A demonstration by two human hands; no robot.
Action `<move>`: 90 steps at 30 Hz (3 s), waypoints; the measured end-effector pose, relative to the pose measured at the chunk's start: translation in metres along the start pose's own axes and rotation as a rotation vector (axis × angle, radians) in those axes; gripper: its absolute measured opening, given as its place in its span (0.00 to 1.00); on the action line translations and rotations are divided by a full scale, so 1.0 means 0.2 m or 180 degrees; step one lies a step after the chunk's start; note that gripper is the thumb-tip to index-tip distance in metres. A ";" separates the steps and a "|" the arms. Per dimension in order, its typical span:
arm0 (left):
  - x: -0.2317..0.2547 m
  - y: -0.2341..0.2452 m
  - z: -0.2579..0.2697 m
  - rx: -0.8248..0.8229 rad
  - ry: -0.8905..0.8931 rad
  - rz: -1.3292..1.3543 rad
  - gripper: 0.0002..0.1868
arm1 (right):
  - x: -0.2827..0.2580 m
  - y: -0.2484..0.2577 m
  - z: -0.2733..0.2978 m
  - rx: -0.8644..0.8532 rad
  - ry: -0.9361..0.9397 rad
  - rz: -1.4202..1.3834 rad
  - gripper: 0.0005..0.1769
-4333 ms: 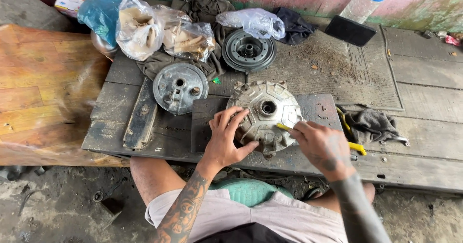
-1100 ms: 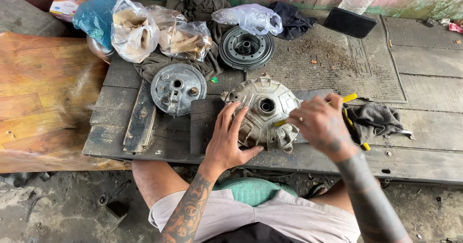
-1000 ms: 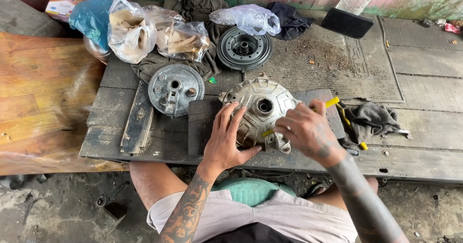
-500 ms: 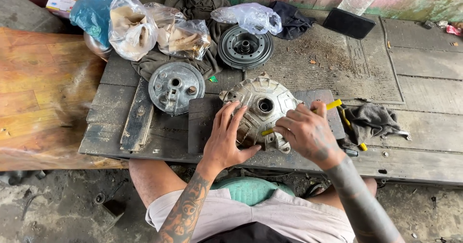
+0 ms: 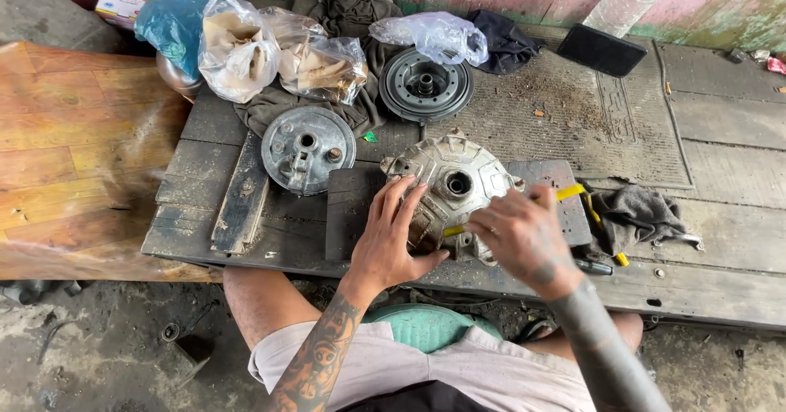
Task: The person uses a yellow-handled brush to scrub the surface of a metallic mechanical part resting on a wooden workbench. The person holds the part steady with the left hand while scrubbing with the right hand. Other mechanical parts and plastic bags are visible on the table.
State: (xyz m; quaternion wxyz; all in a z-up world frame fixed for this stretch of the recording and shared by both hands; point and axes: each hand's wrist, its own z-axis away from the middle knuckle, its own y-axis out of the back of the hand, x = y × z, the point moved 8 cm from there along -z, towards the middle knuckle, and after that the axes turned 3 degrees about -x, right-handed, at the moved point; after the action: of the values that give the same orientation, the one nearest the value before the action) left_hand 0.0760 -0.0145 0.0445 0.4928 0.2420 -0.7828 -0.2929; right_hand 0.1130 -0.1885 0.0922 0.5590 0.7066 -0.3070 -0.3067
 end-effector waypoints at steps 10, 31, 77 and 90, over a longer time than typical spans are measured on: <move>-0.01 -0.01 0.00 -0.0119 0.0019 -0.0027 0.54 | -0.02 0.01 0.01 0.0151 -0.0017 -0.0051 0.13; 0.00 -0.01 0.01 -0.0127 -0.0010 0.0012 0.54 | 0.06 -0.06 0.14 0.0628 0.0170 0.0202 0.09; -0.03 -0.04 0.00 -0.0144 0.0066 -0.0062 0.52 | 0.20 -0.16 0.25 0.0029 -0.0904 -0.0709 0.12; -0.03 -0.04 0.00 -0.0054 0.0011 -0.0079 0.53 | 0.23 -0.22 0.42 -0.0083 -0.1373 -0.0513 0.12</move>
State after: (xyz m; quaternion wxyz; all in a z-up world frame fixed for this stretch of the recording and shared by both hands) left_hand 0.0784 -0.0171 0.0351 0.4925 0.2480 -0.7764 -0.3052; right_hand 0.0807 -0.2663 0.0285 0.4632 0.6396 -0.3580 -0.4982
